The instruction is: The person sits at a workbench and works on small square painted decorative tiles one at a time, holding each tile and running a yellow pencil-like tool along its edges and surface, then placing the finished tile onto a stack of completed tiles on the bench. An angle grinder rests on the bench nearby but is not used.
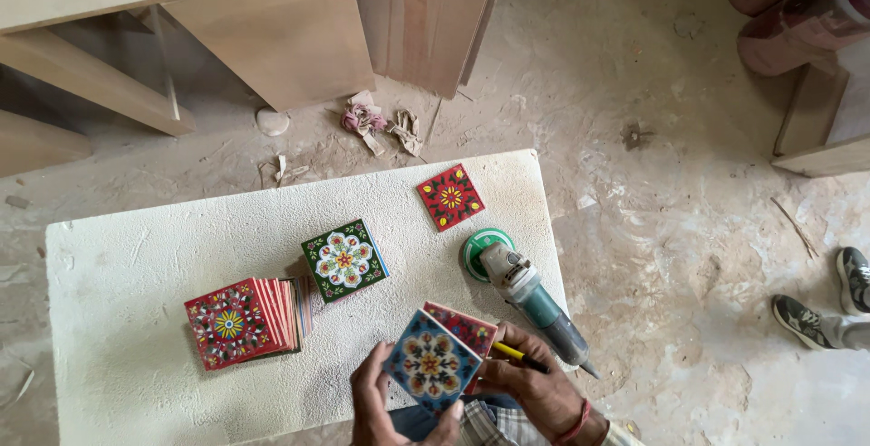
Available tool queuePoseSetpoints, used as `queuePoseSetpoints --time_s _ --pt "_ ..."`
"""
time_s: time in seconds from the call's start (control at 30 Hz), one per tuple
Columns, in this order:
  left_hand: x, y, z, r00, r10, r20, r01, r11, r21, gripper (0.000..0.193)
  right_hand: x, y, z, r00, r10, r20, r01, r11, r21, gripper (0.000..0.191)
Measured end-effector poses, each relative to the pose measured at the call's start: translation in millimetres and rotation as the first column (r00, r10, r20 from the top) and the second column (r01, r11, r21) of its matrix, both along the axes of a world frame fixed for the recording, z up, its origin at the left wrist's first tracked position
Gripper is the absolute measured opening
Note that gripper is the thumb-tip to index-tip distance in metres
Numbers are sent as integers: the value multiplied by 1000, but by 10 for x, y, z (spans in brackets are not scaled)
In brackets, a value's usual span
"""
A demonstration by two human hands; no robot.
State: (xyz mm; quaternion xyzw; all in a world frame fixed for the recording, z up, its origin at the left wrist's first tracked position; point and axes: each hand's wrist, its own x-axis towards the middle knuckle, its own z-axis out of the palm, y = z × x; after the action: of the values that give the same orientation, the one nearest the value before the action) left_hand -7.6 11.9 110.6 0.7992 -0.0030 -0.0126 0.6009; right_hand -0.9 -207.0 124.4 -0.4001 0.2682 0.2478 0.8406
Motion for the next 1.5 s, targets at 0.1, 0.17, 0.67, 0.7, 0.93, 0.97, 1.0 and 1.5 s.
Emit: queuePoseSetpoints --time_s 0.1,0.17,0.67,0.7,0.93,0.97,1.0,1.5 --pt "-17 -92 -2 997 17 -79 -10 996 89 112 -55 53 -11 1000 -5 1 5 999 50 25" --pt "-16 -115 -10 996 22 -84 -19 999 35 110 -101 82 -27 998 -28 -50 30 999 36 31" --pt "161 97 177 955 -289 67 273 944 187 108 82 -2 141 999 -2 -37 15 940 342 51" --pt "177 117 194 929 -353 110 330 926 185 107 99 4 144 996 22 -81 1 964 268 50" --pt "201 125 189 937 -325 126 294 932 214 107 143 61 200 991 38 -129 -21 991 132 38" --pt "191 122 184 943 -308 125 277 937 213 108 138 68 209 992 37 -122 -21 992 127 38" --pt "183 118 180 949 -291 123 261 942 211 108 134 71 215 991 37 -126 -21 992 128 38" --pt "362 143 269 891 -419 175 353 882 313 107 143 95 224 991 37 -132 -17 988 152 40"
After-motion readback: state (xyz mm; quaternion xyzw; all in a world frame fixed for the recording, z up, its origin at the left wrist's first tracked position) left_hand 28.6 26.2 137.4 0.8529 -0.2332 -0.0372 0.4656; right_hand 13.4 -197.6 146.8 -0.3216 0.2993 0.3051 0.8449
